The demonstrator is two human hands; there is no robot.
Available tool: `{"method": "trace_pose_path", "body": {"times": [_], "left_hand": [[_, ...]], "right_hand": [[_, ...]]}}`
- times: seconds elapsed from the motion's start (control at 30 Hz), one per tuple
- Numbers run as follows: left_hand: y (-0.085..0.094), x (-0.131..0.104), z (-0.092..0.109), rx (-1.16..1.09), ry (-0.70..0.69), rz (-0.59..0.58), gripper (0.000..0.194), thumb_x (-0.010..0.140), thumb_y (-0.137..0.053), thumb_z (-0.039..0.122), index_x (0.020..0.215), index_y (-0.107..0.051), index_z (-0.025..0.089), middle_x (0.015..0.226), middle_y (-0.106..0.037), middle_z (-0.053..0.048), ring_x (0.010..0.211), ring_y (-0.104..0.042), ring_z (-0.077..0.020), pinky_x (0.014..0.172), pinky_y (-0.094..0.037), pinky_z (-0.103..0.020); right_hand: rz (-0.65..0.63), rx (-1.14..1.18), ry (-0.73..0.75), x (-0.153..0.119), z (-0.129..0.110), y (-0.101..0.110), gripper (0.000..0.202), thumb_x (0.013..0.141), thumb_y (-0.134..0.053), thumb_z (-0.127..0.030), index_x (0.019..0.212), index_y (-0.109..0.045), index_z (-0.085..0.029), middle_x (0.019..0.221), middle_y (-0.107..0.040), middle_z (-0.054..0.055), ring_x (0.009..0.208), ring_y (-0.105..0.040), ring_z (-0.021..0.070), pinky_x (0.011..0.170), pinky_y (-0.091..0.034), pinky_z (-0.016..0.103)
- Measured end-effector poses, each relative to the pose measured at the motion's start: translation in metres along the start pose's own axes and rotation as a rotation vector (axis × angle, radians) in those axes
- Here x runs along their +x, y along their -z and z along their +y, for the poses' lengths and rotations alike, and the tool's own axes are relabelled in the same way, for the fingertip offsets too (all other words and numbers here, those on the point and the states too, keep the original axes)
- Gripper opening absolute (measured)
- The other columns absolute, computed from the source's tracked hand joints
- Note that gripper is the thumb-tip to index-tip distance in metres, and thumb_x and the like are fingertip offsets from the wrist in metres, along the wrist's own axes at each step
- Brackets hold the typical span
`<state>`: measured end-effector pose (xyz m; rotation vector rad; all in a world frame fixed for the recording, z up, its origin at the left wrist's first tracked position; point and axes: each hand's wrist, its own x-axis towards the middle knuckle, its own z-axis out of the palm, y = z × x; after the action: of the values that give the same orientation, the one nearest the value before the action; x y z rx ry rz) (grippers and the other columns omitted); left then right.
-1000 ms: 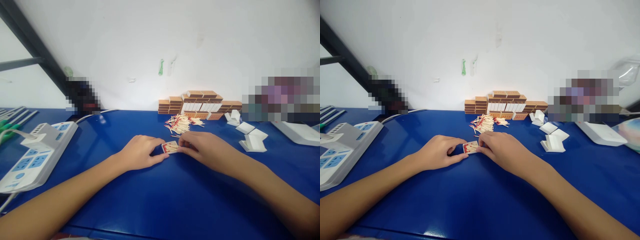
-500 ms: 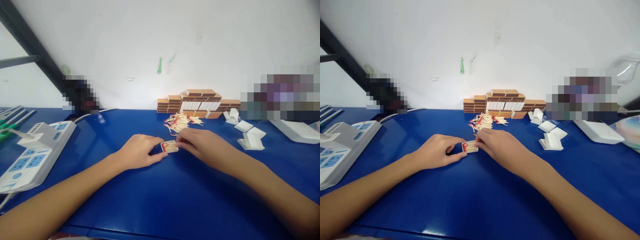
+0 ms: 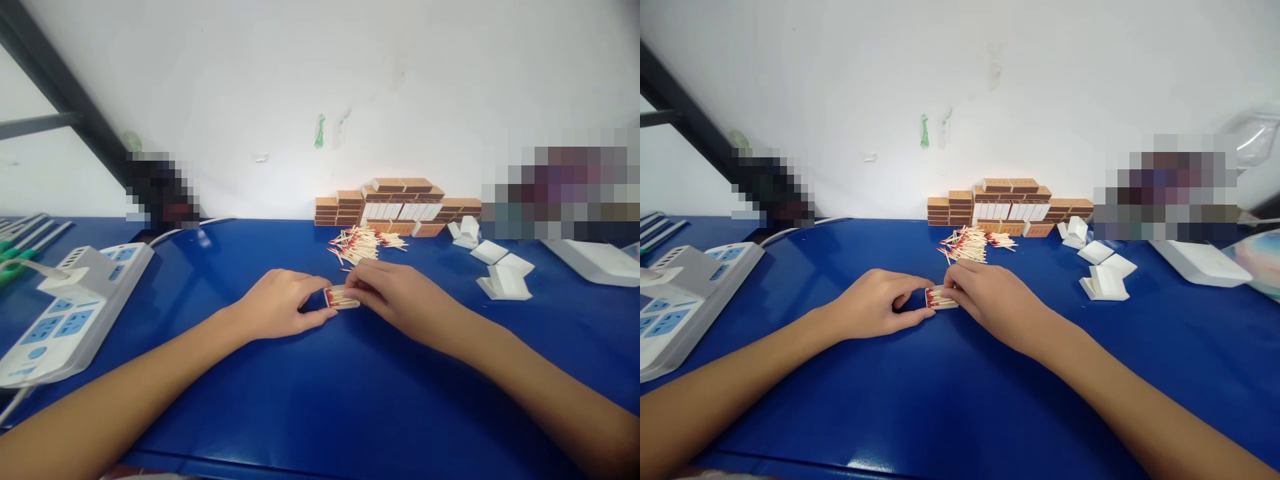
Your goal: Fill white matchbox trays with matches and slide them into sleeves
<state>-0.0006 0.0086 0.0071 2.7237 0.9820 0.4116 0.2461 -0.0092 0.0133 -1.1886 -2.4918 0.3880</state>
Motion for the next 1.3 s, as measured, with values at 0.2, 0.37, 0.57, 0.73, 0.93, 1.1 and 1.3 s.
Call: {"method": "trace_pose_path", "body": {"times": [0.2,0.37,0.57,0.73,0.93,1.1,1.3], "left_hand": [[-0.001,-0.001,-0.001,0.003,0.002,0.006,0.033,0.097,-0.065,0.045,0.121,-0.072,0.022,0.069,-0.065,0.003,0.060,-0.060,-0.0128,0.058,-0.039,-0.025],[-0.001,0.000,-0.001,-0.008,0.003,0.023,0.035,0.097,-0.065,0.045,0.123,-0.071,0.023,0.071,-0.065,0.003,0.060,-0.060,-0.0127,0.059,-0.039,-0.024],[0.000,0.000,-0.001,0.001,0.015,0.010,0.033,0.097,-0.065,0.044,0.121,-0.072,0.022,0.071,-0.065,0.003,0.061,-0.061,-0.0130,0.059,-0.039,-0.025],[0.000,-0.001,-0.001,0.000,0.019,0.009,0.032,0.097,-0.065,0.045,0.119,-0.072,0.023,0.071,-0.066,0.003,0.061,-0.061,-0.0129,0.059,-0.040,-0.025],[0.000,-0.001,-0.001,-0.009,0.019,0.014,0.034,0.097,-0.066,0.044,0.123,-0.072,0.023,0.071,-0.066,0.003,0.060,-0.060,-0.0129,0.058,-0.037,-0.025],[0.000,0.000,0.000,-0.010,0.020,0.006,0.034,0.097,-0.065,0.044,0.122,-0.072,0.022,0.070,-0.065,0.003,0.059,-0.058,-0.0126,0.058,-0.037,-0.025],[-0.001,-0.001,-0.001,-0.030,0.007,0.038,0.032,0.096,-0.066,0.042,0.120,-0.073,0.022,0.068,-0.063,0.004,0.058,-0.057,-0.0113,0.058,-0.038,-0.024]], "right_hand": [[-0.007,0.027,-0.026,0.000,-0.001,-0.003,0.015,0.104,-0.055,-0.029,0.095,-0.064,-0.022,0.095,-0.069,0.005,0.080,-0.063,0.0185,0.068,-0.043,0.029],[-0.043,0.001,-0.058,-0.003,0.002,0.004,0.013,0.102,-0.058,-0.032,0.095,-0.064,-0.023,0.092,-0.068,0.004,0.080,-0.062,0.0184,0.069,-0.043,0.030],[-0.129,0.082,-0.131,-0.004,0.003,0.009,0.017,0.102,-0.059,-0.036,0.093,-0.065,-0.024,0.088,-0.071,0.002,0.073,-0.062,0.0172,0.063,-0.042,0.029],[-0.138,0.153,-0.103,-0.002,-0.001,0.010,0.016,0.101,-0.057,-0.029,0.091,-0.069,-0.023,0.090,-0.075,0.003,0.077,-0.066,0.0180,0.069,-0.047,0.030],[-0.076,0.089,-0.097,-0.002,0.003,0.018,0.017,0.098,-0.056,-0.020,0.094,-0.072,-0.023,0.092,-0.076,0.003,0.080,-0.067,0.0186,0.071,-0.048,0.031],[0.011,0.108,-0.064,0.000,-0.002,0.011,0.014,0.098,-0.057,-0.017,0.094,-0.070,-0.023,0.093,-0.074,0.003,0.082,-0.066,0.0179,0.073,-0.048,0.030],[0.081,0.059,-0.003,0.001,0.005,0.010,0.013,0.101,-0.057,-0.023,0.094,-0.069,-0.022,0.092,-0.071,0.004,0.081,-0.064,0.0181,0.072,-0.046,0.029]]}}
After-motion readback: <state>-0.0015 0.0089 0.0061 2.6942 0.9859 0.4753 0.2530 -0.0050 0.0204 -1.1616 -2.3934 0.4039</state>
